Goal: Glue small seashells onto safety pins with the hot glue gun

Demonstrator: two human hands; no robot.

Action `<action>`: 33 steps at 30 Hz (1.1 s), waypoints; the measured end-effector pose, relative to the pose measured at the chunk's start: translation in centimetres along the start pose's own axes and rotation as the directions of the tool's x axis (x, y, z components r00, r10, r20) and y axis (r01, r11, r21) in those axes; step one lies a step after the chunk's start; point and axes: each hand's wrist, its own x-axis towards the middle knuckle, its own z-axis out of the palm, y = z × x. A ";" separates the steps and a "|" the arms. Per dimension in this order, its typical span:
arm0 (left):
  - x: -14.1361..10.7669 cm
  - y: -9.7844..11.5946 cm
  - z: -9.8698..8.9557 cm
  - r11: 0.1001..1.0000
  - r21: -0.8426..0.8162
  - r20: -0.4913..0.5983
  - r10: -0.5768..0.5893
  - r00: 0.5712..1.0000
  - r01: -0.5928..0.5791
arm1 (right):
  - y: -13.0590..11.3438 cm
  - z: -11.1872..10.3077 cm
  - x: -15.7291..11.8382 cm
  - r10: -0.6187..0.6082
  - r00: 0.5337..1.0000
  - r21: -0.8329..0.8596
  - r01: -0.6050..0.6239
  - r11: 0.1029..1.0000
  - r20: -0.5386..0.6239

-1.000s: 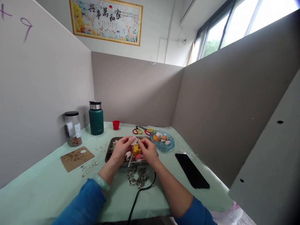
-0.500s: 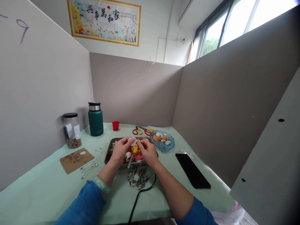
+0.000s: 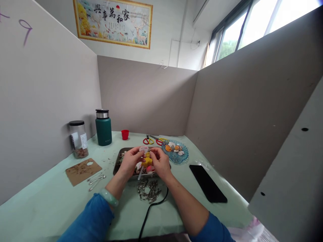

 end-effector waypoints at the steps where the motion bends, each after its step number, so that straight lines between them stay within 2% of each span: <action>1: 0.0 0.0 0.0 1.000 0.008 0.014 0.006 1.000 -0.006 | 0.1 0.0 0.0 -0.003 1.000 -0.002 0.003 1.000 0.003; 6: 0.0 -0.1 0.0 1.000 0.021 0.041 0.018 0.999 -0.019 | 0.1 0.0 0.1 0.011 1.000 -0.005 -0.011 1.000 0.005; 26: -0.1 -0.3 -0.1 0.976 0.210 -0.015 -0.046 0.999 0.048 | 0.5 0.1 0.2 0.066 0.998 0.100 -0.067 0.993 0.017; 33: -0.2 -0.2 0.0 0.982 0.188 0.018 -0.029 0.999 0.025 | 0.7 0.1 0.3 0.077 0.997 0.125 -0.078 0.989 0.010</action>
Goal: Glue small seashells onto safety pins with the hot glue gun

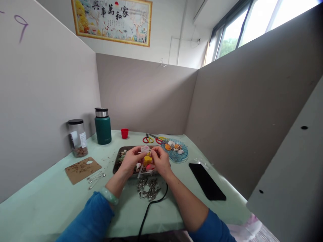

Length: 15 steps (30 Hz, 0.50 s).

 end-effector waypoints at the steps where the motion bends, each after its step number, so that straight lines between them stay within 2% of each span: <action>1: 0.0 0.0 0.0 1.000 -0.002 0.002 0.000 1.000 0.000 | 0.0 0.0 0.0 0.005 1.000 0.009 -0.005 1.000 0.002; 15: 0.0 0.1 0.1 1.000 -0.013 -0.022 -0.013 1.000 0.013 | 0.0 0.0 0.0 0.028 0.999 0.084 -0.030 0.996 0.026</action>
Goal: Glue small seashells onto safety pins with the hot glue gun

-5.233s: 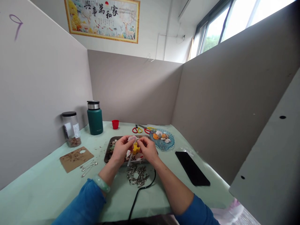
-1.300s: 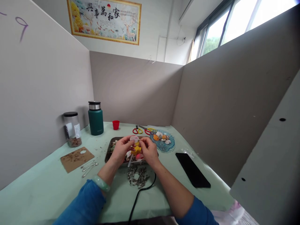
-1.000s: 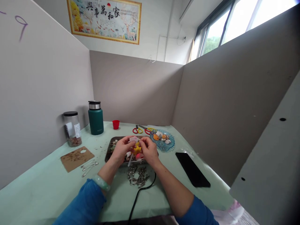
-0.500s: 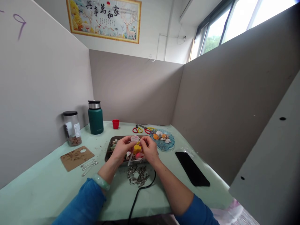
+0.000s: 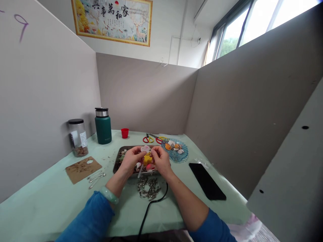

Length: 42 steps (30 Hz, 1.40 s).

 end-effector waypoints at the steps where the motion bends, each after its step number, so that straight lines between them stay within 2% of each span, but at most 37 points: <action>1: 0.0 0.1 0.0 1.000 -0.004 -0.007 0.000 1.000 0.000 | 0.1 0.0 0.0 -0.002 1.000 -0.005 0.002 1.000 0.000; 11: 0.1 -0.1 0.0 0.999 -0.031 -0.042 0.023 0.999 -0.024 | -0.1 -0.1 0.2 0.009 1.000 -0.051 -0.010 0.999 -0.011; 18: 0.1 0.0 -0.1 0.999 -0.025 -0.058 0.046 0.997 -0.048 | -0.4 -0.2 0.0 -0.060 0.996 -0.108 0.053 0.993 -0.068; 31: 0.1 0.1 0.0 0.995 -0.096 -0.064 -0.024 0.998 0.018 | -0.7 -0.2 0.1 -0.055 0.997 -0.057 0.051 0.997 -0.059; 35: 0.2 -0.3 -0.3 0.993 -0.114 -0.042 -0.007 0.999 0.002 | -0.8 -0.2 0.0 -0.063 0.997 -0.049 0.060 0.997 -0.053; 42: 0.1 0.0 -0.1 0.997 -0.062 -0.098 0.046 0.994 -0.052 | -0.8 -0.2 -0.1 -0.084 0.996 -0.114 0.079 0.990 -0.039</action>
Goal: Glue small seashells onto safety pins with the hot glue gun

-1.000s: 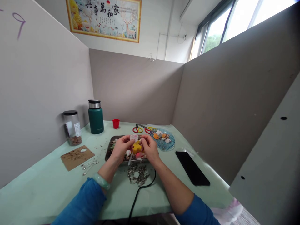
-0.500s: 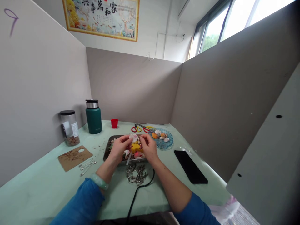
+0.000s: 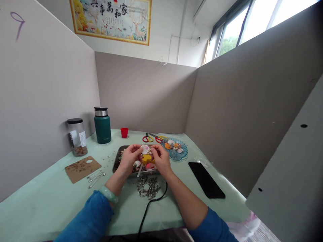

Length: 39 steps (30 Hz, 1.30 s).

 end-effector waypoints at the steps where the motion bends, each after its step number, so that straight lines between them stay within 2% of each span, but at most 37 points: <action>1: 0.0 0.1 0.0 1.000 0.012 -0.004 0.009 1.000 -0.009 | 0.0 0.0 0.0 -0.003 1.000 -0.018 0.003 1.000 0.000; 7: 0.0 0.1 0.1 0.999 -0.009 0.010 0.044 0.999 -0.044 | 0.3 0.2 -0.1 0.010 1.000 -0.087 -0.012 0.996 -0.028; 14: -0.3 0.4 0.1 0.998 -0.028 0.073 0.058 0.996 -0.056 | 0.5 0.2 -0.1 -0.016 1.000 -0.098 0.015 0.995 -0.006; 20: -0.4 0.3 0.2 0.997 0.044 0.111 0.064 0.992 -0.069 | 0.3 0.3 -0.1 -0.014 1.000 -0.073 0.012 0.997 -0.019; 30: -0.4 0.5 0.5 0.956 0.176 0.082 0.225 0.971 -0.236 | 0.2 0.2 -0.2 -0.018 1.000 -0.038 0.018 0.999 0.008; 34: -0.3 0.0 0.3 0.903 0.249 0.097 0.338 0.936 -0.352 | 0.1 0.2 -0.3 -0.047 0.998 -0.048 0.049 0.998 0.034; 39: -0.8 0.3 0.3 0.750 0.378 0.154 0.527 0.836 -0.543 | 0.1 0.1 -0.4 -0.088 0.995 -0.064 0.091 0.994 0.050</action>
